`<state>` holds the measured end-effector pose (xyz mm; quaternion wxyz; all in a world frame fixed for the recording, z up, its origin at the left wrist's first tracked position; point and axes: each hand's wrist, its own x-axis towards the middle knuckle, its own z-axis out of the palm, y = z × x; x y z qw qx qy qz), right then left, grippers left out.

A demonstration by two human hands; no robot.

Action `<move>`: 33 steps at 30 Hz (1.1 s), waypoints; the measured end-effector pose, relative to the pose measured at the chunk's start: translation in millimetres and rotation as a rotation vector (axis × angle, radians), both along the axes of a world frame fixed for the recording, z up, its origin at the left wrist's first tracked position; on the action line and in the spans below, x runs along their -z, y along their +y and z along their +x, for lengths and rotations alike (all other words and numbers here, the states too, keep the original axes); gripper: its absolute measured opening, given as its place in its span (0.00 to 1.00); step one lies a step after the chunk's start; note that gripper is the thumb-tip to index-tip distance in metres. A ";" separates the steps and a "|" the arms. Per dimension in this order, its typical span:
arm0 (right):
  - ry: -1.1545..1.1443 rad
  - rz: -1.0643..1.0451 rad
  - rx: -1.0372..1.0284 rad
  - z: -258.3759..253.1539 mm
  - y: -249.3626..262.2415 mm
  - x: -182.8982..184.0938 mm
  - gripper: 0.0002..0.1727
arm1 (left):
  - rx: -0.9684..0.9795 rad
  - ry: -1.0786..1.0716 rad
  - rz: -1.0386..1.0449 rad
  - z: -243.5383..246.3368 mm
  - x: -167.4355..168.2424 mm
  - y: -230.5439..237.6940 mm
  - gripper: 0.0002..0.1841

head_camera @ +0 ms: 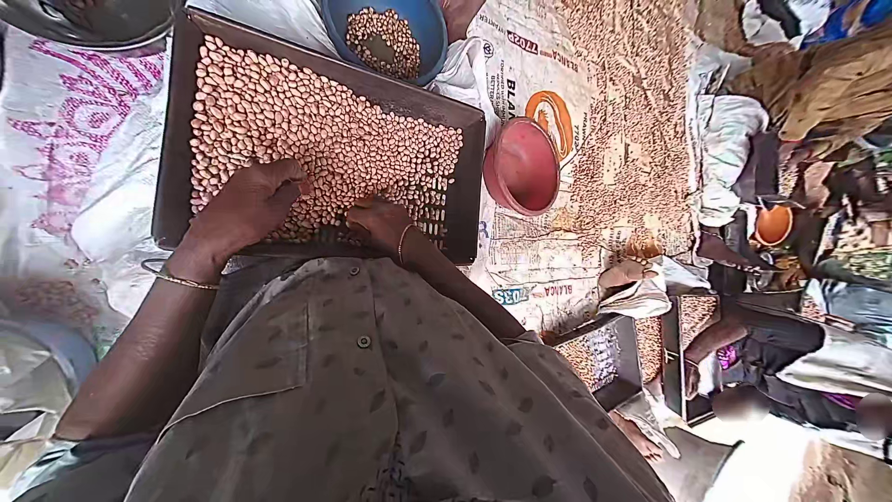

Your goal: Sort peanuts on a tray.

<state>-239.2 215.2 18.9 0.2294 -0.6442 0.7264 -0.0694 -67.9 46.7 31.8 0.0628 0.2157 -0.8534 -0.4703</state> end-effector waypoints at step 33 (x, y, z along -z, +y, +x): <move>-0.941 -0.660 0.282 23.5 -46.3 -26.9 0.10 | -0.117 0.290 1.251 12.5 10.5 -0.7 0.25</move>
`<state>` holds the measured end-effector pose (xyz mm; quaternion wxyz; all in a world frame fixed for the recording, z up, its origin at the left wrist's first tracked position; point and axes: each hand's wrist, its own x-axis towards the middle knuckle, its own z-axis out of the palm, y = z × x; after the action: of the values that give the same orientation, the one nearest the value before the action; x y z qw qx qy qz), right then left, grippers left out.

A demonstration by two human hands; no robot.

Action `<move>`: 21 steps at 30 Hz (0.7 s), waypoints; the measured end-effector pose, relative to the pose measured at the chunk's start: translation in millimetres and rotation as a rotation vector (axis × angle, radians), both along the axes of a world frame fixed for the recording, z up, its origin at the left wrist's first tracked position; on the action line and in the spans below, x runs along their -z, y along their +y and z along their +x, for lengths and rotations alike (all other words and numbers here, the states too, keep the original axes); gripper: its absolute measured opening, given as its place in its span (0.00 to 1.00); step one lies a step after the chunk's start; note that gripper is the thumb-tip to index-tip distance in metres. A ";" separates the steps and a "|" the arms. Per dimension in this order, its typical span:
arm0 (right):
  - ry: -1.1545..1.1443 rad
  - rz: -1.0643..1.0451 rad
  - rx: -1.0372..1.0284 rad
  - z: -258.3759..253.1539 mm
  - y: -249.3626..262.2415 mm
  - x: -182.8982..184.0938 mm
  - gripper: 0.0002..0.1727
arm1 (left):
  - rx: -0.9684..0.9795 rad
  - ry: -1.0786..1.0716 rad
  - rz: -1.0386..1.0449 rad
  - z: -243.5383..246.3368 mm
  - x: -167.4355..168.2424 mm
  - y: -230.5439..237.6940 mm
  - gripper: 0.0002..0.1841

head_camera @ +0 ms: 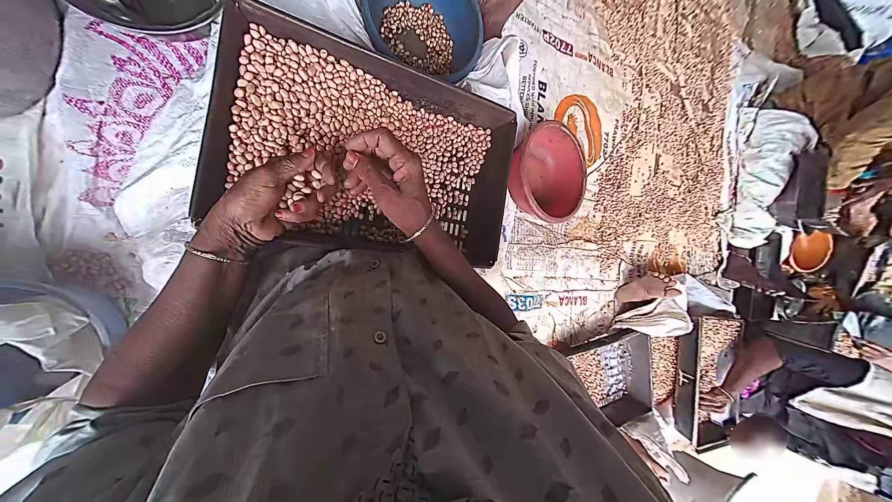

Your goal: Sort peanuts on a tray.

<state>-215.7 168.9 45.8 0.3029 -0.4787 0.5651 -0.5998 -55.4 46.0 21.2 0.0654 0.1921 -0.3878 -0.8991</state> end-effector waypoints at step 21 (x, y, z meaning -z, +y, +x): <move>0.374 0.001 -0.092 -24.0 5.7 -1.5 0.12 | -0.091 -0.243 -0.152 0.1 -5.4 2.2 0.34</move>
<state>-239.7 174.6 47.2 0.2199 -0.6070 0.5893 -0.4857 -55.4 48.2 26.6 0.0731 0.3112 -0.4508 -0.8335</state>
